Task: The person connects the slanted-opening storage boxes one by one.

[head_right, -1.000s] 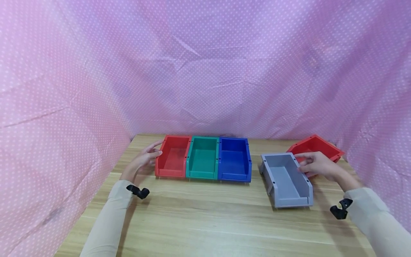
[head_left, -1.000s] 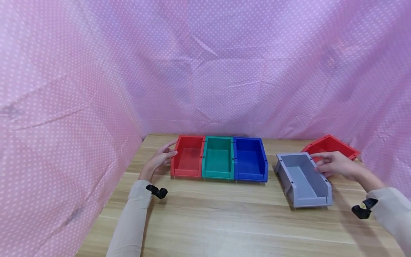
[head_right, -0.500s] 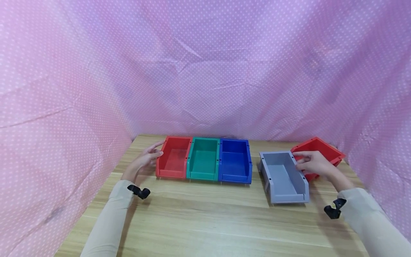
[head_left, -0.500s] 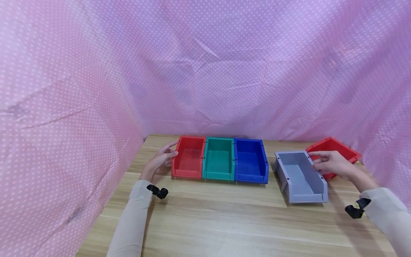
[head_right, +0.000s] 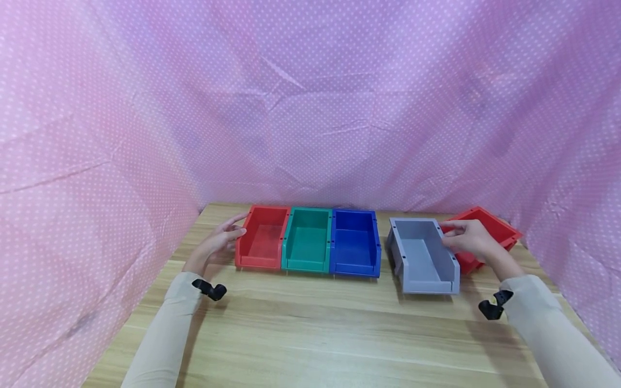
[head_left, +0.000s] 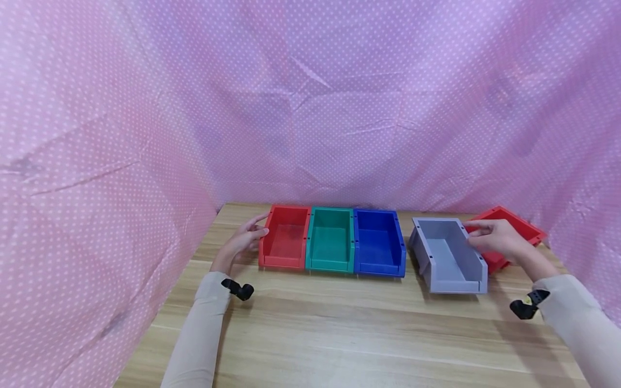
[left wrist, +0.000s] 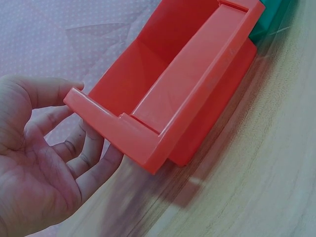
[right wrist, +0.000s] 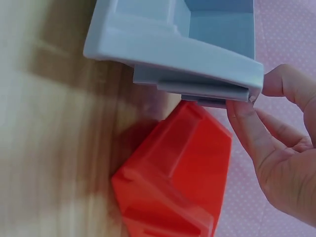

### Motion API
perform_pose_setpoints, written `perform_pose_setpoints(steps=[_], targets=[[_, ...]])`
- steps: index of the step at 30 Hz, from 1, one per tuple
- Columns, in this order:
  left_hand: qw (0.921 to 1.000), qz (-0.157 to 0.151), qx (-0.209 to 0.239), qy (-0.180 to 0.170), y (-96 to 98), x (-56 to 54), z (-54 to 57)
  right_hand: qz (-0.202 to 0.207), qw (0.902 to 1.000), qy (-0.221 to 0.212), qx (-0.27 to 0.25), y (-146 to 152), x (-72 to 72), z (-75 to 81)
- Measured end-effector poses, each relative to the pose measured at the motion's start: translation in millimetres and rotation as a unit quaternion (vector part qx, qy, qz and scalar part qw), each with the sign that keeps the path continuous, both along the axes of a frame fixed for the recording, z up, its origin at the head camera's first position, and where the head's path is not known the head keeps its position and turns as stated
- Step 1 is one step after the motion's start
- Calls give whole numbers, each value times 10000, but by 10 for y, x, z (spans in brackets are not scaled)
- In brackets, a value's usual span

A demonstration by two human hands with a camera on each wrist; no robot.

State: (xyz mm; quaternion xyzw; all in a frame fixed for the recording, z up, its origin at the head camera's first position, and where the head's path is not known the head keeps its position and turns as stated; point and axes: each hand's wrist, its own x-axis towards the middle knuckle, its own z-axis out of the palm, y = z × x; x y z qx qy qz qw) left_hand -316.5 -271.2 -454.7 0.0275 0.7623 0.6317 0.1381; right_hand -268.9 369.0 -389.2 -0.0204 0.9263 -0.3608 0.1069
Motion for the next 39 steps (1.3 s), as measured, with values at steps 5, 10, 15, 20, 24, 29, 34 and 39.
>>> perform_pose_setpoints(steps=[5, 10, 15, 20, 24, 29, 34, 39], targets=[[10000, 17, -3, -4, -2, -5, 10, -53, 10000, 53, -49, -16, -66, 110], [9999, 14, 95, -38, 3, 3, 26, -66, 9995, 131, -267, -36, -126, 196], [9999, 26, 162, -54, 9, 16, 29, -24, 9987, 279, -437, -72, -185, 270], [9998, 56, 168, -64, 14, 37, 25, -41, 9978, 366, -559, -144, -221, 347], [9998, 49, 180, -68, 16, 43, 3, -73, 9975, 424, -559, -208, -224, 393], [9998, 111, 157, -76, 21, 45, -14, -60, 9974, 478, -528, -262, -246, 410], [9998, 113, 146, -21, 32, 47, -26, -36, 9977, 474, -480, -284, -267, 412], [9999, 102, 94, 7, 32, 52, -37, -108, 9978, 504, -417, -309, -275, 428]])
